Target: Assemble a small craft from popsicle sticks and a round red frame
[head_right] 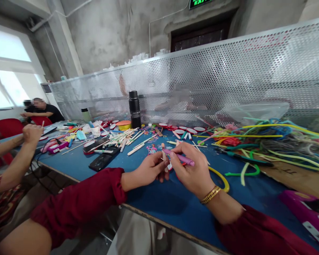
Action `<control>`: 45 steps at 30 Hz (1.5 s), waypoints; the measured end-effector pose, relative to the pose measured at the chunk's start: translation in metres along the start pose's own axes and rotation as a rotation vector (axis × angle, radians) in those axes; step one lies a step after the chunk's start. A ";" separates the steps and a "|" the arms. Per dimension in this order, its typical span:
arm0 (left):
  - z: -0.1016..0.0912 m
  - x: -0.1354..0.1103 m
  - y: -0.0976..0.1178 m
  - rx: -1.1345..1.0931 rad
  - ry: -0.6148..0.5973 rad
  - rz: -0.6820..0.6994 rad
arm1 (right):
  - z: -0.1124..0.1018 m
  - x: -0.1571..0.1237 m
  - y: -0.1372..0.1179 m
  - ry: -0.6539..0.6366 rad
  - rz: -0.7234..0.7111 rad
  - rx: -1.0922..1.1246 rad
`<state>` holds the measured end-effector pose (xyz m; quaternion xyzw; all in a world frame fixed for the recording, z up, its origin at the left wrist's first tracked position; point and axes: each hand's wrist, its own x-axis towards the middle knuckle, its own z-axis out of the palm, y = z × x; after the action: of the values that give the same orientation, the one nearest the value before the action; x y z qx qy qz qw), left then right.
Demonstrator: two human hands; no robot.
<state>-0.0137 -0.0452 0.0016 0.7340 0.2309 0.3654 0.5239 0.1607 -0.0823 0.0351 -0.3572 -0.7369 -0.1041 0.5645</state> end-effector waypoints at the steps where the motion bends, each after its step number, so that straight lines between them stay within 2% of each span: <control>1: 0.000 0.000 0.000 0.000 0.001 0.000 | 0.000 0.000 0.000 -0.002 0.008 -0.002; 15: 0.002 0.000 -0.001 -0.054 0.006 -0.023 | -0.001 -0.001 0.001 0.000 0.059 0.014; 23: 0.003 0.002 0.003 -0.093 -0.018 -0.068 | 0.001 -0.002 0.006 0.046 0.107 0.062; 31: -0.003 0.013 0.003 -0.103 0.027 -0.082 | 0.005 -0.002 0.010 0.079 0.066 -0.071; 35: 0.002 0.014 0.002 -0.151 0.005 -0.103 | 0.006 -0.005 0.011 0.089 0.128 -0.107; 40: 0.010 0.011 -0.003 -0.250 -0.055 -0.138 | 0.007 -0.010 0.011 0.075 0.192 -0.044; 45: 0.005 0.010 -0.005 -0.297 -0.015 -0.121 | 0.012 -0.009 0.006 0.090 0.255 -0.030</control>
<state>-0.0037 -0.0397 -0.0010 0.6359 0.2140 0.3579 0.6493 0.1561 -0.0752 0.0210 -0.4512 -0.6579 -0.0584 0.6002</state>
